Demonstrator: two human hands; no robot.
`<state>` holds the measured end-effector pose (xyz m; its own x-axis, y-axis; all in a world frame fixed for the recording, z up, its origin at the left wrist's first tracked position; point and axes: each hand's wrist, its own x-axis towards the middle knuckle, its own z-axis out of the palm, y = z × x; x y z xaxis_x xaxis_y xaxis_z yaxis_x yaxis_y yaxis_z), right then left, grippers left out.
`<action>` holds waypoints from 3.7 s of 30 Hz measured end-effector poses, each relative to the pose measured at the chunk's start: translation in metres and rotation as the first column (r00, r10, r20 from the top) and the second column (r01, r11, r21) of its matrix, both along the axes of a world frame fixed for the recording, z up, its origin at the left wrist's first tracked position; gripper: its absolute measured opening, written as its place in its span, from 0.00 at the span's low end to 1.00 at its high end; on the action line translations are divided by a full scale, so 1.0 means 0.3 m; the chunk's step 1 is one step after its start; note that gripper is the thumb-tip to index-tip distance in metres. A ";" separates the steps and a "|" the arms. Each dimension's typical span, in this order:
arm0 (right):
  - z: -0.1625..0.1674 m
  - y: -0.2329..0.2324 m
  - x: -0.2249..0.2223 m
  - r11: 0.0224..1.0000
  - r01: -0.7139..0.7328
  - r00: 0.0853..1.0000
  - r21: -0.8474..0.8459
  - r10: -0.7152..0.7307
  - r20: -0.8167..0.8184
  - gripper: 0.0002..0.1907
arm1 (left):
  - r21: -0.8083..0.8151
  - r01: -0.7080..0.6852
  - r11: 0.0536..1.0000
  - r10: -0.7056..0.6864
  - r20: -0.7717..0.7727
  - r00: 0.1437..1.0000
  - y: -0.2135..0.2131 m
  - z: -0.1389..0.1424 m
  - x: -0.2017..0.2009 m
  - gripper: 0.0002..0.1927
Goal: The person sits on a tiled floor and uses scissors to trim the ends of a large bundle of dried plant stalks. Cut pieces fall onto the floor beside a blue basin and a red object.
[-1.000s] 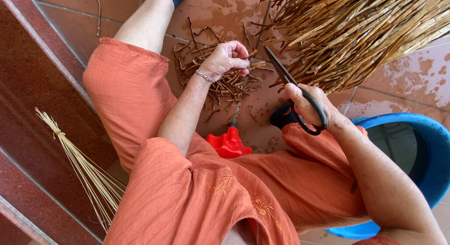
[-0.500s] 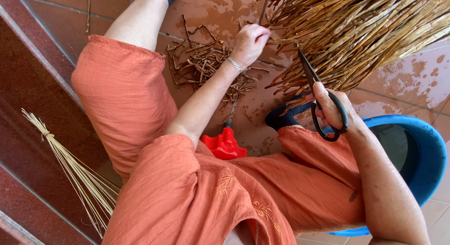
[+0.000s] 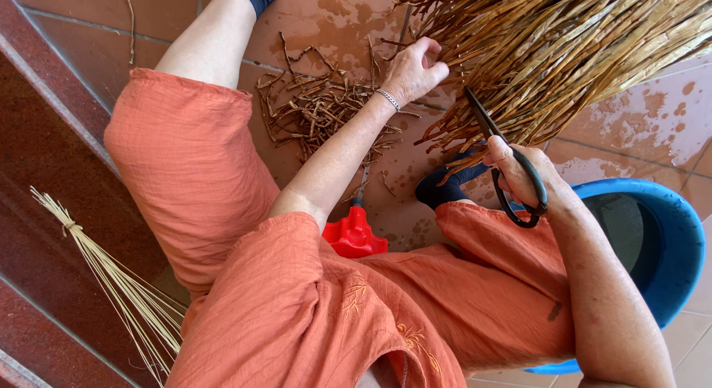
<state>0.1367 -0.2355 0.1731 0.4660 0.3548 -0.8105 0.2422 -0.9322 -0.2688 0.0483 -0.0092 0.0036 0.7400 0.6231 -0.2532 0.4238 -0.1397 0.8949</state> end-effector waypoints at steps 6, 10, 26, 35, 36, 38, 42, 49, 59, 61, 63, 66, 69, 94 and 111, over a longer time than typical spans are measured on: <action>0.010 0.030 -0.019 0.991 0.073 0.992 0.115 -0.060 -0.113 0.46 | 0.169 -0.082 0.982 0.070 0.072 0.995 0.030 -0.012 0.057 0.12; 0.001 0.050 -0.021 0.963 0.147 0.985 0.226 -0.121 -0.125 0.46 | 0.329 -0.058 0.943 0.027 0.099 0.995 0.051 -0.016 0.066 0.08; -0.043 0.046 0.000 0.953 0.237 0.970 0.190 -0.221 -0.101 0.44 | 0.322 0.075 0.944 -0.128 0.146 0.981 -0.016 0.015 0.074 0.09; -0.037 0.048 0.002 0.962 0.212 0.976 0.172 -0.200 -0.083 0.45 | 0.127 0.133 0.983 -0.150 0.129 0.980 0.005 0.011 0.088 0.07; -0.036 0.048 0.002 0.961 0.214 0.976 0.173 -0.202 -0.084 0.45 | 0.122 0.131 0.984 -0.148 0.143 0.979 0.010 0.007 0.089 0.05; -0.032 0.047 0.003 0.963 0.209 0.977 0.171 -0.199 -0.075 0.45 | 0.109 0.125 0.986 -0.142 0.169 0.975 0.028 0.002 0.088 0.03; -0.020 0.047 0.004 0.964 0.206 0.977 0.167 -0.196 -0.079 0.46 | -0.190 0.199 0.961 -0.163 0.189 0.968 0.110 0.001 0.057 0.07; 0.014 0.048 -0.004 0.963 0.153 0.987 0.221 -0.137 -0.085 0.48 | -0.650 0.284 0.704 -0.169 0.235 0.957 0.207 0.027 -0.053 0.10; -0.001 0.056 0.001 0.974 0.173 0.984 0.149 -0.166 -0.062 0.46 | 0.016 0.008 1.000 -0.010 0.118 0.993 0.056 -0.031 -0.032 0.08; 0.000 0.047 0.006 0.978 0.168 0.985 0.125 -0.162 -0.057 0.45 | 0.130 0.046 0.990 -0.069 0.177 0.982 0.023 -0.053 -0.045 0.06; 0.001 0.036 0.012 0.982 0.154 0.987 0.113 -0.149 -0.054 0.45 | 0.203 0.058 0.978 -0.098 0.196 0.976 0.004 -0.071 -0.053 0.08; 0.000 0.021 0.015 0.978 0.166 0.986 0.123 -0.161 -0.053 0.45 | 0.252 0.047 0.967 -0.094 0.175 0.980 0.006 -0.077 -0.050 0.15; -0.001 0.013 0.022 0.977 0.142 0.989 0.157 -0.133 -0.064 0.46 | 0.204 0.024 0.979 -0.039 0.070 0.997 0.036 -0.073 -0.075 0.16; 0.049 0.016 -0.004 0.972 0.055 0.973 0.229 -0.001 -0.229 0.43 | -0.628 0.115 0.770 0.040 0.227 0.973 0.034 -0.056 -0.312 0.13; 0.039 0.049 -0.007 0.986 0.068 0.979 0.152 -0.037 -0.202 0.44 | -0.760 0.123 0.639 0.087 0.229 0.969 0.041 -0.048 -0.311 0.14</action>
